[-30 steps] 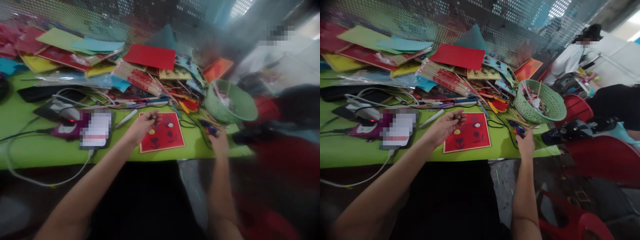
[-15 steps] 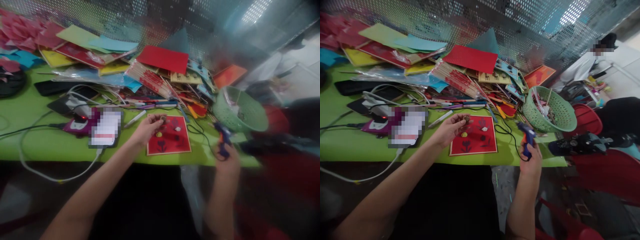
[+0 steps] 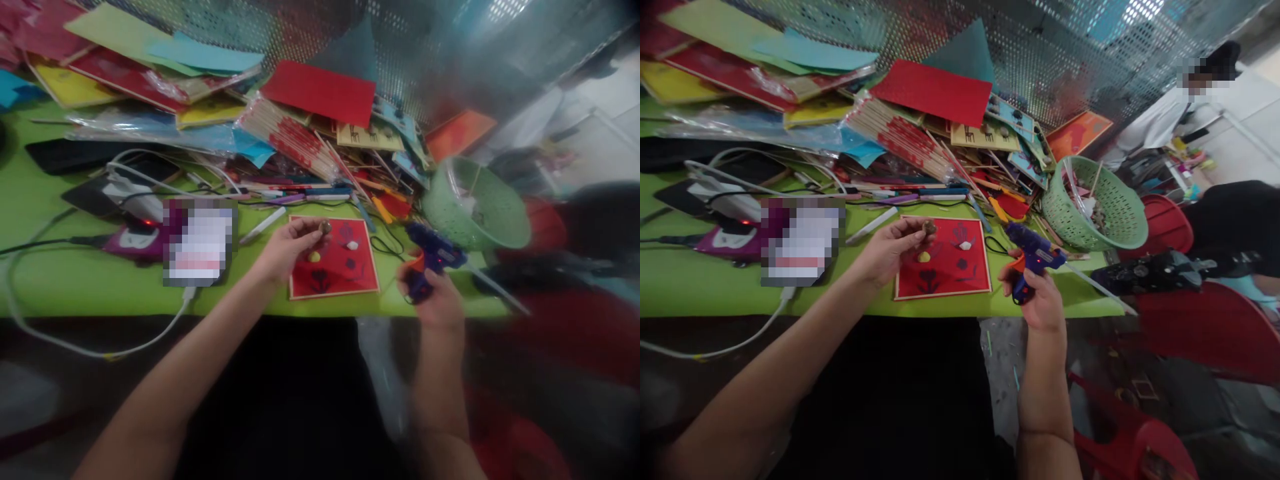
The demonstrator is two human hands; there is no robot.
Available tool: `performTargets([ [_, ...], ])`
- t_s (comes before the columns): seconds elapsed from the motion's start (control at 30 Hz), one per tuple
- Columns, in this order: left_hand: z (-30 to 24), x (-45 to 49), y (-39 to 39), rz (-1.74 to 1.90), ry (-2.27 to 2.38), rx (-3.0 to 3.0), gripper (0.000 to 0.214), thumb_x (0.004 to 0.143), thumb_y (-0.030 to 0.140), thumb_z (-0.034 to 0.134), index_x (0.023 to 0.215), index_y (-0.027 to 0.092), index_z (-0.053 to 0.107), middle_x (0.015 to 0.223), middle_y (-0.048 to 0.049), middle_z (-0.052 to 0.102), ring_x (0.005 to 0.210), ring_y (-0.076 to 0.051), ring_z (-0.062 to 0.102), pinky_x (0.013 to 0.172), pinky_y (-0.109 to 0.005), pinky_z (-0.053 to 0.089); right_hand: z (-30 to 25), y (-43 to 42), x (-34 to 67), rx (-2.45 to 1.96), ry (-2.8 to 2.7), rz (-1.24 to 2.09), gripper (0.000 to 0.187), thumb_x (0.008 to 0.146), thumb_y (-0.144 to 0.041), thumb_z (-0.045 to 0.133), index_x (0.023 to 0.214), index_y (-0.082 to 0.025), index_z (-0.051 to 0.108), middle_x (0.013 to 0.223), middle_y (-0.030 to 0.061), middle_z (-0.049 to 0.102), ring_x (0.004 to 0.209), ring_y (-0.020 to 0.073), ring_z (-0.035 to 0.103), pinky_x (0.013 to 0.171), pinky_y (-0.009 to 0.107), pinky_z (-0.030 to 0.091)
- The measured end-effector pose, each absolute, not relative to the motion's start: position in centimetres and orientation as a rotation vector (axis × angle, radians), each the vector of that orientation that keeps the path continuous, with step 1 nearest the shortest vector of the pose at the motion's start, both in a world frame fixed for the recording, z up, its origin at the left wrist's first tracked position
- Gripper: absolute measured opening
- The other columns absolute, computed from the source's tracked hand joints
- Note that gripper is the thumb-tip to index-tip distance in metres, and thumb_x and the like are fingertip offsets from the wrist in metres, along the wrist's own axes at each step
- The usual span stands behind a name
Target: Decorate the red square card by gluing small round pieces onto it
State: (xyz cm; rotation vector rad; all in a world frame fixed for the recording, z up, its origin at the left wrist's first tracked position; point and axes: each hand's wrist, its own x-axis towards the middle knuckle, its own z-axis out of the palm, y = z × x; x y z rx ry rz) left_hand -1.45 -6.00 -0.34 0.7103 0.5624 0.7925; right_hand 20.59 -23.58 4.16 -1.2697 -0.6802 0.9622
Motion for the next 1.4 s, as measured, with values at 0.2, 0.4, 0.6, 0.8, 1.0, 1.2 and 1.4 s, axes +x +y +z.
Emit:
performTargets([
  [0.2, -0.8, -1.5, -5.9, 0.759, 0.602, 0.784, 0.036, 0.07, 0.024, 0.086, 0.103, 0.015, 0.074, 0.096, -0.0067, 0.076, 0.075, -0.014, 0.073, 0.06, -0.02, 0.055, 4.4, -22.4, 19.2, -1.342, -0.948, 0.994, 0.031, 0.084, -0.044, 0.068, 0.099, -0.018, 0.073, 0.069, 0.0036, 0.068, 0.053, 0.0121, 0.053, 0.049, 0.026, 0.038],
  [0.4, -1.3, -1.8, -5.9, 0.744, 0.563, 0.86, 0.037, 0.071, 0.032, 0.086, 0.101, 0.015, 0.073, 0.095, -0.0076, 0.076, 0.074, -0.014, 0.072, 0.06, -0.02, 0.054, 4.4, -21.2, 17.9, -1.426, -1.07, 1.03, 0.036, 0.086, -0.053, 0.068, 0.098, -0.021, 0.075, 0.075, 0.0031, 0.069, 0.055, 0.0108, 0.053, 0.052, 0.026, 0.04],
  [0.6, -1.3, -1.7, -5.8, 0.729, 0.547, 0.856, 0.035, 0.071, 0.028, 0.086, 0.101, 0.014, 0.073, 0.095, -0.0077, 0.076, 0.076, -0.013, 0.071, 0.068, -0.023, 0.055, 4.5, -20.5, 17.2, -1.517, -1.108, 0.953, 0.04, 0.082, -0.059, 0.072, 0.089, -0.02, 0.074, 0.067, -0.0005, 0.061, 0.053, 0.0097, 0.05, 0.053, 0.025, 0.04],
  [0.8, -1.6, -1.6, -5.8, 0.758, 0.498, 0.849, 0.032, 0.072, 0.028, 0.085, 0.099, 0.015, 0.074, 0.095, -0.0064, 0.075, 0.078, -0.013, 0.069, 0.075, -0.025, 0.055, 3.9, -20.6, 17.8, -1.579, -1.187, 0.91, 0.039, 0.091, -0.056, 0.062, 0.094, -0.019, 0.071, 0.057, -0.0025, 0.056, 0.054, 0.0118, 0.049, 0.057, 0.027, 0.037],
  [1.0, -1.6, -1.6, -5.9, 0.751, 0.508, 0.841, 0.032, 0.073, 0.03, 0.085, 0.099, 0.015, 0.073, 0.092, -0.0059, 0.075, 0.075, -0.012, 0.069, 0.072, -0.024, 0.055, 4.1, -20.4, 17.7, -1.621, -1.217, 0.899, 0.042, 0.09, -0.06, 0.06, 0.092, -0.019, 0.068, 0.055, -0.002, 0.056, 0.053, 0.0136, 0.048, 0.057, 0.029, 0.036],
  [1.2, -1.6, -1.6, -5.9, 0.76, 0.509, 0.857, 0.037, 0.07, 0.035, 0.087, 0.098, 0.015, 0.073, 0.09, -0.0058, 0.074, 0.076, -0.012, 0.069, 0.068, -0.022, 0.054, 4.3, -20.2, 17.4, -1.615, -1.209, 0.888, 0.042, 0.089, -0.061, 0.062, 0.086, -0.019, 0.067, 0.054, -0.0021, 0.056, 0.052, 0.0126, 0.049, 0.055, 0.028, 0.037],
  [1.4, -1.7, -1.6, -5.8, 0.76, 0.512, 0.853, 0.037, 0.071, 0.035, 0.087, 0.099, 0.014, 0.074, 0.092, -0.0068, 0.075, 0.078, -0.013, 0.069, 0.069, -0.022, 0.054, 4.3, -20.1, 17.3, -1.626, -1.202, 0.877, 0.044, 0.087, -0.063, 0.063, 0.083, -0.019, 0.067, 0.053, -0.0021, 0.056, 0.049, 0.0118, 0.049, 0.052, 0.027, 0.037],
])
